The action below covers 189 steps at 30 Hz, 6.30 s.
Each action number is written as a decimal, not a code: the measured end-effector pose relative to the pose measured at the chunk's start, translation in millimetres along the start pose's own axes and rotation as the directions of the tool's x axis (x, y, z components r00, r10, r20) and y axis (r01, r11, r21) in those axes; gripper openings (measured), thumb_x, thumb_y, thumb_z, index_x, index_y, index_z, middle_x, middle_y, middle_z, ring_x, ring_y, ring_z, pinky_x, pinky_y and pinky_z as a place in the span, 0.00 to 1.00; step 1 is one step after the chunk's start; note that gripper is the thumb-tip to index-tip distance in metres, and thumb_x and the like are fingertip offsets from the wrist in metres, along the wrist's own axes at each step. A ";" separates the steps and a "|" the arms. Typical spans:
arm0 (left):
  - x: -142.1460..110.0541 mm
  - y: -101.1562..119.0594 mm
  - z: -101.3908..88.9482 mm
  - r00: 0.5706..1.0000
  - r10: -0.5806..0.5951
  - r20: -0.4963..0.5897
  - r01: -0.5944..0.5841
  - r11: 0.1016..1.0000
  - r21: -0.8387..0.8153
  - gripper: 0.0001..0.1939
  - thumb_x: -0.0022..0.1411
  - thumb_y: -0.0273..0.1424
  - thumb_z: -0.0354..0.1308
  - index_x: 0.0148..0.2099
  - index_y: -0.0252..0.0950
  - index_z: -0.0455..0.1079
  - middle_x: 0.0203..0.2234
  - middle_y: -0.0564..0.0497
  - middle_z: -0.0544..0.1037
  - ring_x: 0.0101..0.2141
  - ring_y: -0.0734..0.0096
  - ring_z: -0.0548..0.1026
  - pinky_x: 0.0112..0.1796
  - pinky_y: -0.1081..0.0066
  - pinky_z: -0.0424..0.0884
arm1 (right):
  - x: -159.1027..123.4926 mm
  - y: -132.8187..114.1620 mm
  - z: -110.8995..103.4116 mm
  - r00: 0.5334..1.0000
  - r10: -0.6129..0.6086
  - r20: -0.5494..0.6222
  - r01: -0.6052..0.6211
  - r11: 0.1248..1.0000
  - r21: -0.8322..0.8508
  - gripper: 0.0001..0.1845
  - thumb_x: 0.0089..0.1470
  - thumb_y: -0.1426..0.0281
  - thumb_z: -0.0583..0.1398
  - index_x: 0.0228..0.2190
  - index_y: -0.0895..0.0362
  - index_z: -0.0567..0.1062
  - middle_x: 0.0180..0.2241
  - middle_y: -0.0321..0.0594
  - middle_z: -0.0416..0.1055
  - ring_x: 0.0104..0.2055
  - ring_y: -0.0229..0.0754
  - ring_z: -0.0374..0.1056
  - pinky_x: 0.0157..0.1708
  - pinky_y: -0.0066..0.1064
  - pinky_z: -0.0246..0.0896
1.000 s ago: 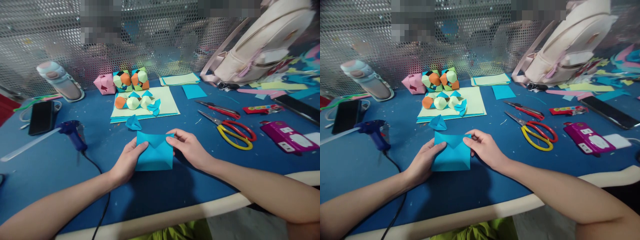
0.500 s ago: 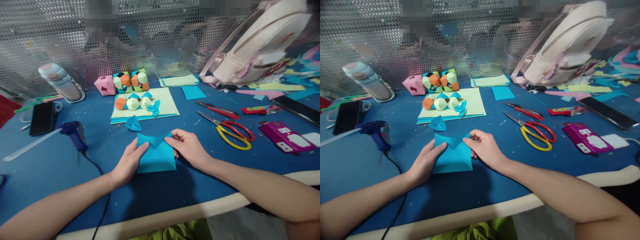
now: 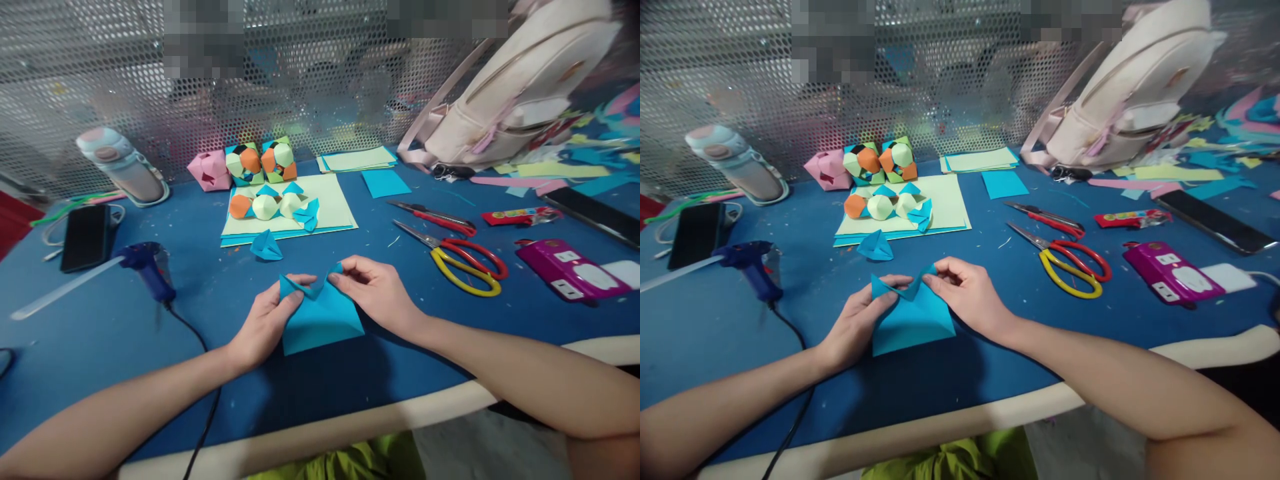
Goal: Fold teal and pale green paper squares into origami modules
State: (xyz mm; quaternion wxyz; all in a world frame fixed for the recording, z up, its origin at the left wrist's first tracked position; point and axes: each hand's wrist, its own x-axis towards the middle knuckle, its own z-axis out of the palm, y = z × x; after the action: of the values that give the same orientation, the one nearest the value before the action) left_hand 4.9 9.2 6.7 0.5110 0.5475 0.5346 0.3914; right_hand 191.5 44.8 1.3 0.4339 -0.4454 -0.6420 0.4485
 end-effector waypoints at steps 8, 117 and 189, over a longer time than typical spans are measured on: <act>1.6 0.0 3.8 0.998 0.060 -0.007 -0.061 0.996 -0.064 0.09 0.56 0.36 0.59 0.36 0.36 0.70 0.31 0.52 0.75 0.35 0.67 0.71 0.39 0.72 0.65 | -1.6 -0.3 -0.1 1.000 -0.015 -0.009 0.015 0.999 -0.039 0.10 0.48 0.62 0.60 0.26 0.57 0.72 0.22 0.35 0.66 0.25 0.35 0.60 0.25 0.27 0.60; 4.2 8.8 9.6 0.991 -0.130 0.022 0.128 0.989 0.071 0.06 0.49 0.31 0.59 0.28 0.33 0.69 0.18 0.58 0.66 0.21 0.78 0.61 0.23 0.77 0.58 | -4.8 1.8 0.3 0.965 -0.065 0.255 0.112 0.979 -0.171 0.02 0.46 0.73 0.58 0.25 0.59 0.71 0.21 0.32 0.62 0.24 0.32 0.57 0.23 0.23 0.54; 4.6 14.7 1.7 0.992 0.001 0.128 -0.027 0.979 0.204 0.03 0.50 0.26 0.57 0.29 0.34 0.64 0.23 0.57 0.68 0.26 0.78 0.65 0.28 0.77 0.61 | -9.6 9.6 1.6 0.824 -0.435 0.363 0.532 0.814 -0.234 0.04 0.54 0.73 0.57 0.35 0.60 0.70 0.27 0.38 0.67 0.27 0.34 0.61 0.27 0.25 0.58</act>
State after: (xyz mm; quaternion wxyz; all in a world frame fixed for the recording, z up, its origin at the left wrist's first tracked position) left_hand 9.9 14.8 20.2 0.4819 0.6250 0.5347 0.3021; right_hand 193.9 37.1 -9.9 0.3551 -0.2590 -0.8565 0.2707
